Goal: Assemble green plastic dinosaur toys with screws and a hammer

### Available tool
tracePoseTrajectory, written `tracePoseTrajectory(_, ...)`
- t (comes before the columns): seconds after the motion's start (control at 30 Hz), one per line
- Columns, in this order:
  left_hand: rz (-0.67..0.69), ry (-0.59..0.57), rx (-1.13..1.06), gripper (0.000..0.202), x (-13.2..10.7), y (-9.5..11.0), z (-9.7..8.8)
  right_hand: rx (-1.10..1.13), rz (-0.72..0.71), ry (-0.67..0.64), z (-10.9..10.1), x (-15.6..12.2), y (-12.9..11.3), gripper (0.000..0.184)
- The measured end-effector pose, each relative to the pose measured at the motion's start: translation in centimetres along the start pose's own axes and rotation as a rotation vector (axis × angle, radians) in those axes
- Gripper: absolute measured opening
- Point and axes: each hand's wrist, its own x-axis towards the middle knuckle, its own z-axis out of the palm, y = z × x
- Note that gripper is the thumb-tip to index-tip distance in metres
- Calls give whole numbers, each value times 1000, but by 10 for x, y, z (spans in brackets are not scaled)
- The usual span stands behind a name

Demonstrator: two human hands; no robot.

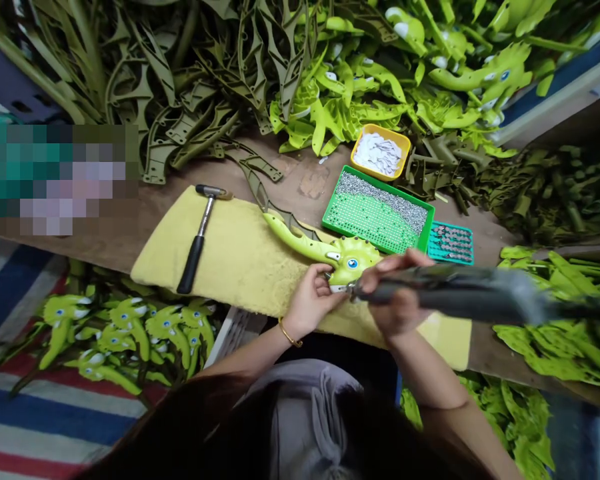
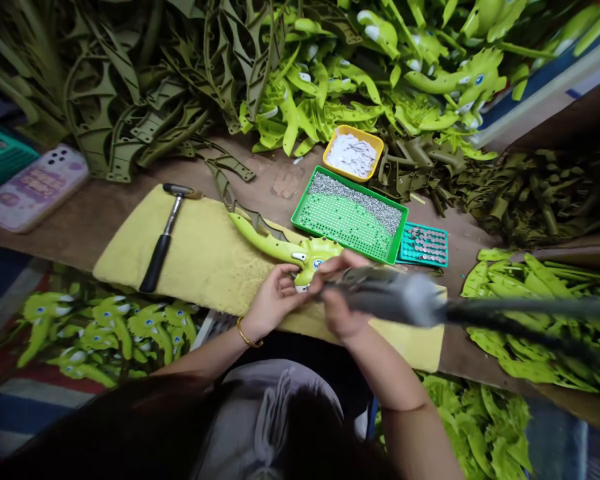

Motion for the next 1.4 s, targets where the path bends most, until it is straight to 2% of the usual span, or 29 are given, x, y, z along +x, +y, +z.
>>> tracePoseTrajectory(0.1,63,-44,282,49,2,4,-8,37,-223,318,-2,48,10,29)
tracePoseTrajectory(0.13,91,-53,394,46,3,6,-10,-1,-236,383,-4,61,18,29)
tracePoseTrajectory(0.2,135,-73,577,42,4,11,-12,-89,-189,425,-10,78,36,33)
tracePoseTrajectory(0.33,145,-94,659,37,6,14,-13,-144,-127,380,-14,80,63,39)
tracePoseTrajectory(0.53,149,-42,576,41,4,6,-12,-181,-134,338,-14,71,74,42)
tracePoseTrajectory(0.63,158,-34,592,40,3,4,-11,-198,-136,324,-14,75,64,42)
tracePoseTrajectory(0.73,193,-21,648,37,3,4,-10,-59,-223,307,-8,74,38,36)
tracePoseTrajectory(0.8,207,2,651,39,4,3,-9,24,-256,235,-1,68,21,34)
tracePoseTrajectory(0.9,198,15,612,42,6,1,-9,16,-198,81,9,53,11,38)
tracePoseTrajectory(1.0,197,20,603,43,8,0,-9,3,-143,-2,15,42,18,41)
tracePoseTrajectory(1.23,198,9,633,40,6,11,-7,11,-82,-72,18,35,37,44)
tracePoseTrajectory(1.4,209,3,693,34,5,15,-8,-100,16,-192,17,26,51,46)
